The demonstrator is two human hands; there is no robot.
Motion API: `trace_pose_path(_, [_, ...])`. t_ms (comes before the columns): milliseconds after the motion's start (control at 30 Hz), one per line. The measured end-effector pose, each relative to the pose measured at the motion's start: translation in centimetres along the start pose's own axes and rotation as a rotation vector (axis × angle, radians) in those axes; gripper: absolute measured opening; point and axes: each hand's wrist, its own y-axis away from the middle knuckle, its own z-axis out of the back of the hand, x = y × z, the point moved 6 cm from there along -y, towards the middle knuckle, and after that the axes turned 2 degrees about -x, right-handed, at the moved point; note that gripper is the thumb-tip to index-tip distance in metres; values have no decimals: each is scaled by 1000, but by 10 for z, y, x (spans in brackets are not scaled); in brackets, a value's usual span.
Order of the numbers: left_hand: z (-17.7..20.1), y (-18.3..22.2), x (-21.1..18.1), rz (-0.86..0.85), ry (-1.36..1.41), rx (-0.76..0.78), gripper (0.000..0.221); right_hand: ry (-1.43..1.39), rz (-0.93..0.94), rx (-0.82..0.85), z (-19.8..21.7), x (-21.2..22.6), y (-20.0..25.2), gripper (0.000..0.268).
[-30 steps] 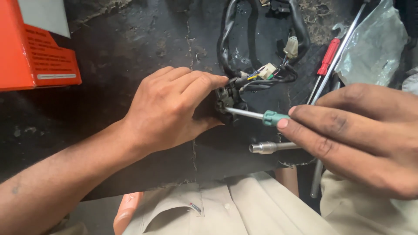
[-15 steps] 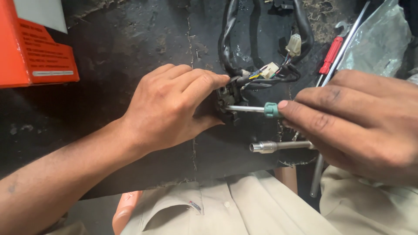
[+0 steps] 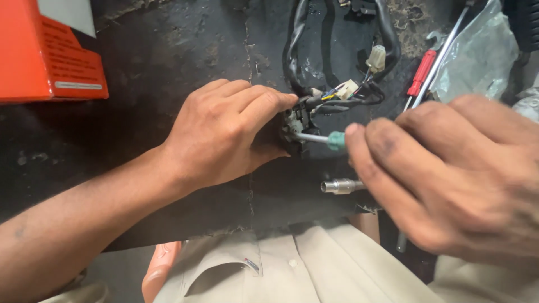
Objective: Repairing and testing a motorcycle handlebar switch assembly using tools.
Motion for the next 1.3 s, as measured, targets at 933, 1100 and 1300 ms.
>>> trace_pose_path(933, [0, 9, -2, -23, -24, -18, 63, 573, 299, 443, -24, 22, -2, 39])
trace_pose_path(1100, [1, 9, -2, -27, -26, -25, 64, 474, 202, 247, -8, 22, -21, 34])
trace_pose_path(1300, [0, 9, -2, -19, -25, -5, 63, 455, 231, 234, -7, 22, -19, 42])
